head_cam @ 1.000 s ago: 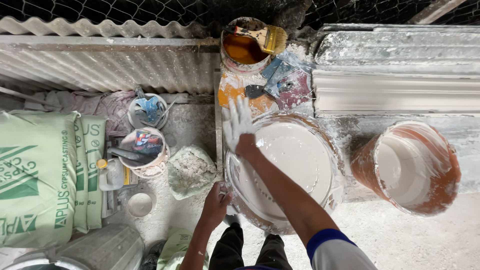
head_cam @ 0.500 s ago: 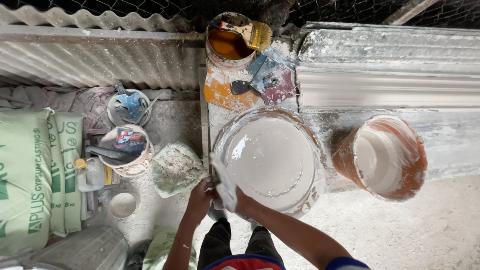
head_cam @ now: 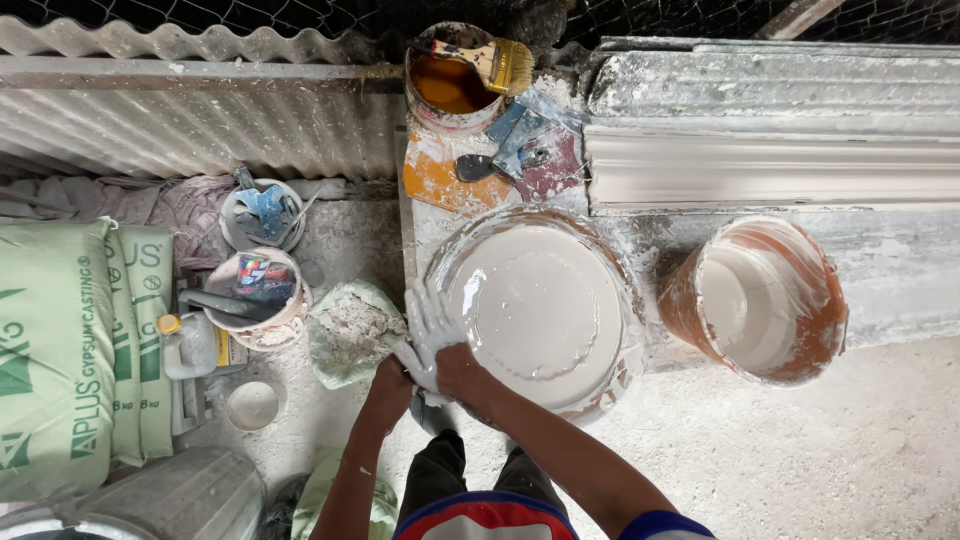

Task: The person spreads a white paste inside a round mold using a trowel and hand, then places a fibrous mesh over the surface and smooths it with the trowel. The person works over a single mold throughout the clip.

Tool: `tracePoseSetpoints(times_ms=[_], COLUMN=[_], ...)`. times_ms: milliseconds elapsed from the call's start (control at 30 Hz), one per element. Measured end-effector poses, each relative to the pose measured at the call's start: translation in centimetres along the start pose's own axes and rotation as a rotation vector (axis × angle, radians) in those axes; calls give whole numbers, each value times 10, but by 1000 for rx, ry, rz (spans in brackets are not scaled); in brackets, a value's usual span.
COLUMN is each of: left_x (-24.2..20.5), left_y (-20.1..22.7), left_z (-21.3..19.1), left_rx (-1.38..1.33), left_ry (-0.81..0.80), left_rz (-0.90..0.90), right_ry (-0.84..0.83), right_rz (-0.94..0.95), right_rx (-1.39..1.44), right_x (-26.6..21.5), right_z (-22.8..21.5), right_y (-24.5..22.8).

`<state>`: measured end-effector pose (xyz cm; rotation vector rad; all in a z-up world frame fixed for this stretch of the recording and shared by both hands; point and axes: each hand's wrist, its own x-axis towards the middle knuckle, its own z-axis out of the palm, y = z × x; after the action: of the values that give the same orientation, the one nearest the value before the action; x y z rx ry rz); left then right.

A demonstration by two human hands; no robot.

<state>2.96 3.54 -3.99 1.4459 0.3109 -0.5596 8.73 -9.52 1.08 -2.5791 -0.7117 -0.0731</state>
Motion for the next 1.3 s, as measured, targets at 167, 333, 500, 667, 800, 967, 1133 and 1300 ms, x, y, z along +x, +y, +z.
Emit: tracePoseSetpoints(times_ms=[167,333,500,667,800,967,1133,1300], left_x=[-7,-3,4,7,4,-1,-7,-6], left_y=[5,12,7,1,7,24,34,33], left_z=[-4,-3,-6,-7,-7,0,3,5], left_rx=[-37,-254,-215,-156,-139,-85,-41,-32], left_ry=[-63,-110,-55,-34,-32,-2,3,34], left_rz=[65,-39,-107,-129,-119,-158,-155,-156], right_ry=[-136,-378,-382,-362,-379,-59,-78,44], right_rz=[-76,15,-131,-37,236,437,669,588], right_rx=[264,423,525,543,108,-230,-289,-413], right_x=[-31,-61,-119,-180,-220,-247,-220,-174], right_z=[-22,-58,-94,-117,-128,-133,-110,-94], right_y=[-23,-14,6,56,99,134,162,186])
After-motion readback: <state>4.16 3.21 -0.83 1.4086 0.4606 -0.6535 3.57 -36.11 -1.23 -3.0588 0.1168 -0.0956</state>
